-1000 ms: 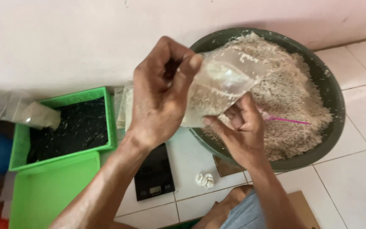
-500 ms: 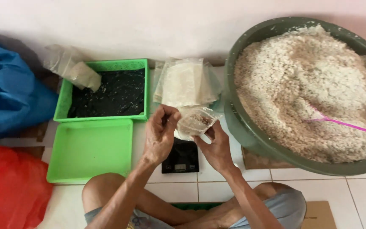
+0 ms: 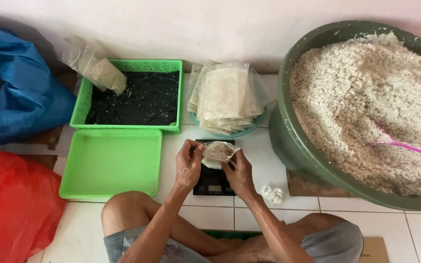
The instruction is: Packaging granular food material into small plastic bags, weighing them on a digital scale, and sealing them.
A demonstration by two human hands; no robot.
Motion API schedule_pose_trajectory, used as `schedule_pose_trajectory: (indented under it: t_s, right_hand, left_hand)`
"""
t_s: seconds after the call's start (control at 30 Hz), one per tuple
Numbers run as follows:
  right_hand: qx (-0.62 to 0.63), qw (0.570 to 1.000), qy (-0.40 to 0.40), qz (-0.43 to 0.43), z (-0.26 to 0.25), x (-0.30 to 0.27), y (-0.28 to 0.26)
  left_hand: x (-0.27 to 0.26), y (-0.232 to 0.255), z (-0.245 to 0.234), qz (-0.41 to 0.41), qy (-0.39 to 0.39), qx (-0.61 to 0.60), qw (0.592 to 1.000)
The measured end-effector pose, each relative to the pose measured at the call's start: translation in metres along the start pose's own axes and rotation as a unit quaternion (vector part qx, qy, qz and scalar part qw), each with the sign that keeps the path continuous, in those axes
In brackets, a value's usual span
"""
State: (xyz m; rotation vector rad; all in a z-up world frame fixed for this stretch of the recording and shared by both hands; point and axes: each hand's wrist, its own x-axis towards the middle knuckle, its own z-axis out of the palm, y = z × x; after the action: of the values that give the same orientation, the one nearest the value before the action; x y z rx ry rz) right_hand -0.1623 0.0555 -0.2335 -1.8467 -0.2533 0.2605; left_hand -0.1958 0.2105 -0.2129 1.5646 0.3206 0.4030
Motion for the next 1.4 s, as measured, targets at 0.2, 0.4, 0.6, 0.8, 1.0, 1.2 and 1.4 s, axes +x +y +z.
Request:
schedule_pose_trajectory:
  t_s: [0.2, 0.4, 0.6, 0.8, 1.0, 1.2, 1.4]
  right_hand:
    - [-0.037, 0.999, -0.023, -0.003, -0.002, 0.001, -0.016]
    - [-0.026, 0.999, -0.041, -0.005, -0.009, -0.002, -0.012]
    - [-0.015, 0.998, -0.052, 0.017, -0.013, -0.001, 0.0]
    - [-0.018, 0.999, -0.006, 0.041, -0.031, -0.004, 0.029]
    - [-0.016, 0.992, 0.056, 0.11, -0.076, -0.03, 0.054]
    - [0.046, 0.973, 0.183, 0.132, -0.095, -0.038, 0.133]
    - [-0.036, 0.982, 0.159, 0.094, -0.087, -0.043, 0.134]
  left_hand:
    - [0.004, -0.001, -0.002, -0.011, 0.008, 0.041, 0.999]
    - [0.003, -0.001, -0.005, -0.033, -0.019, 0.04, 0.998]
    - [-0.002, -0.002, -0.009, -0.06, -0.011, 0.021, 0.998]
    - [-0.002, -0.019, -0.023, -0.113, 0.048, -0.042, 0.992]
    - [-0.028, -0.064, -0.061, -0.214, 0.104, 0.013, 0.971]
    - [-0.032, -0.133, -0.088, -0.245, 0.129, 0.195, 0.941]
    - [-0.028, -0.122, -0.085, -0.232, 0.135, 0.242, 0.933]
